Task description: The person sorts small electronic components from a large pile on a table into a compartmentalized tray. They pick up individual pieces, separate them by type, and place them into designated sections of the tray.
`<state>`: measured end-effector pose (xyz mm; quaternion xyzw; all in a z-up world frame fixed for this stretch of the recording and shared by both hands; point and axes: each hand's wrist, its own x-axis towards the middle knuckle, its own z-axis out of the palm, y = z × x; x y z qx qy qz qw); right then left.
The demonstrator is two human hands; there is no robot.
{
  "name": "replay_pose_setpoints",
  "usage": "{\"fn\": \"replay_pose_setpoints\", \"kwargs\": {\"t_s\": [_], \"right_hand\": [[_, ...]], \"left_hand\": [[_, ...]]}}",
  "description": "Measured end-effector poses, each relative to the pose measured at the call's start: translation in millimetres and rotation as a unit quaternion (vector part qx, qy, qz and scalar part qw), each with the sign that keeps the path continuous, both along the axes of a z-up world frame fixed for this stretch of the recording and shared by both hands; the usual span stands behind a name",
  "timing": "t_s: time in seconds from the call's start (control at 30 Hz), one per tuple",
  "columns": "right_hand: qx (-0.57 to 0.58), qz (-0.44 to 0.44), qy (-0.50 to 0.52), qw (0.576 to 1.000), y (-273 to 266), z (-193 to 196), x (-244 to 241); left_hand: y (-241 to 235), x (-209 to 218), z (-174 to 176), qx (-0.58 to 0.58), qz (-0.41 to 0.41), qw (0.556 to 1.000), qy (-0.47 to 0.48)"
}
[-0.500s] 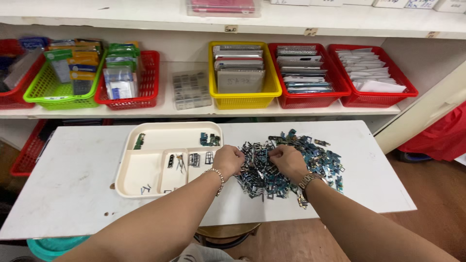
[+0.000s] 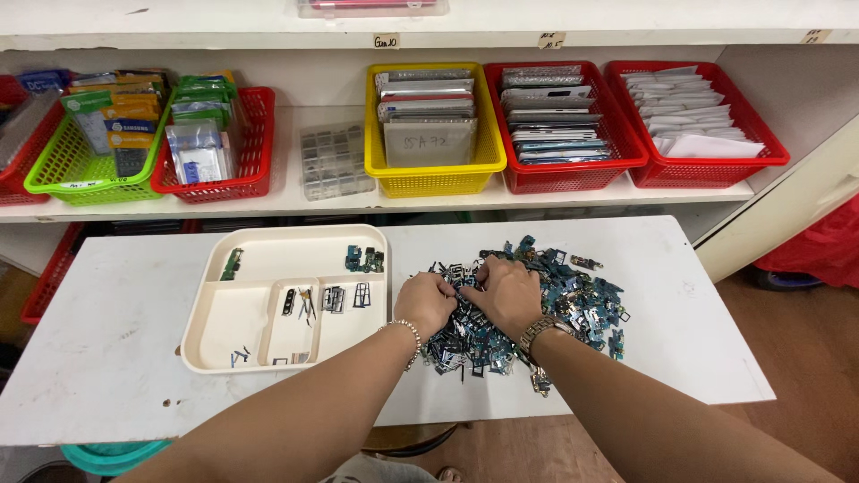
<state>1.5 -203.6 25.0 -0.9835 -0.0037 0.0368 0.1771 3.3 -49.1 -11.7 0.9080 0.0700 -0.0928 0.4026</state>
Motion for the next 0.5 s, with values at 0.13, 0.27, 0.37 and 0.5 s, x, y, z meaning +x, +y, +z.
{"fn": "replay_pose_setpoints", "kwargs": {"t_s": [0.13, 0.27, 0.37, 0.5], "right_hand": [[0.012, 0.025, -0.01, 1.0, -2.3, 6.8, -2.2], [0.029, 0.086, -0.01, 0.996, -3.3, 12.2, -10.6], [0.01, 0.142, -0.026, 0.99, 4.4, 15.7, -20.5], [0.055, 0.176, -0.059, 0.981, 13.6, 19.2, -32.7]], "left_hand": [[6.2, -4.5, -5.9, 0.016, 0.05, 0.998, -0.02], [15.2, -1.7, -14.0, -0.01, 0.067, 0.996, -0.057], [19.6, -1.9, -11.6, -0.072, 0.087, 0.994, -0.014], [28.1, -8.4, -0.5, -0.151, 0.105, 0.983, -0.004]]}}
